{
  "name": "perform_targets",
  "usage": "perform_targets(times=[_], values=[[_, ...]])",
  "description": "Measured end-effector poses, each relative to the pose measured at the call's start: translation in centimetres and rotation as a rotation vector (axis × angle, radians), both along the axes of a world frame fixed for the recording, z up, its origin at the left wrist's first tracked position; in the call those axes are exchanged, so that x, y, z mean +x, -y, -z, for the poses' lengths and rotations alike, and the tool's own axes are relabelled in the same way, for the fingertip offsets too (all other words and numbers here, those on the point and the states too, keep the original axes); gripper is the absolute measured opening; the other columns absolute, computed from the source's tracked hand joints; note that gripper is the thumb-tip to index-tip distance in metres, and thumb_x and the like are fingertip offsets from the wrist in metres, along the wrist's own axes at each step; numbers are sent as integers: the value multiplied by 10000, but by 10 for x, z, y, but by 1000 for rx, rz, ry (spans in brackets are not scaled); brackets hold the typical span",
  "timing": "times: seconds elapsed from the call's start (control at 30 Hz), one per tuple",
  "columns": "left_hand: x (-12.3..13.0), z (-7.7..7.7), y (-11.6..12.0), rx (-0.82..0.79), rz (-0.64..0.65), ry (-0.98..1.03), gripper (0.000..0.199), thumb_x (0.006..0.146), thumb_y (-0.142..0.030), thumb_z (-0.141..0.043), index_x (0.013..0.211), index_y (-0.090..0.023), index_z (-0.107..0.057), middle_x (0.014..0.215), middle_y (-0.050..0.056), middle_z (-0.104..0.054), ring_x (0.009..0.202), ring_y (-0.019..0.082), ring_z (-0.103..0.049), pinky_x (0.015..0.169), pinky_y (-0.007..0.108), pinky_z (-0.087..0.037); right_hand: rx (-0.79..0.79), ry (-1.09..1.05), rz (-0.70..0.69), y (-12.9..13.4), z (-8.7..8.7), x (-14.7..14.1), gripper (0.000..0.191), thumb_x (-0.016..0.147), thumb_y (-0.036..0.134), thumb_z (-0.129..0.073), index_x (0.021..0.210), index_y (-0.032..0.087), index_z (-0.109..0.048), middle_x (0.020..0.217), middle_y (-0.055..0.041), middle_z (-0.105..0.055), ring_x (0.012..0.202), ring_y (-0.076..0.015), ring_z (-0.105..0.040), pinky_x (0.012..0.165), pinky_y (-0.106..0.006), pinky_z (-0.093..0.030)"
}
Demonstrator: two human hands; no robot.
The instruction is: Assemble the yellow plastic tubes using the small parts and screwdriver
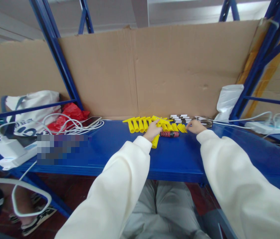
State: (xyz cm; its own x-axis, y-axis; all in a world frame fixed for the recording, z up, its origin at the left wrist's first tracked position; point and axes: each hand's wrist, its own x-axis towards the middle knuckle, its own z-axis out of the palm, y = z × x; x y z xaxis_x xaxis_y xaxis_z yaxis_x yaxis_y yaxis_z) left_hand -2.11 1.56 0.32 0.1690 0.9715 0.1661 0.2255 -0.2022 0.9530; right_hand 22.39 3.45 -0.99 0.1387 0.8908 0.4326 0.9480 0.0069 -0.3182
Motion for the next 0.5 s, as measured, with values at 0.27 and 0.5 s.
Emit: perform_targets(times=[0.27,0.5], values=[[7,5,0,105,122,-38,736,725,-16,-608,1443,-85,-463,1266,183,-654,1005,249,-681,944,398,-520,114,-556,-336,5,-11,-40,79,677,250,-639,638,184,-658,766,-38,-709,831,-202,-650,904,-376,-488],[15,11,-2,208,195,-110,721,700,-13,-599,1410,-88,-503,1344,176,-602,1119,255,-633,1015,404,-482,100,-650,-326,11,-11,-55,81,665,231,-672,609,180,-643,699,-33,-685,774,-190,-631,837,-352,-505]])
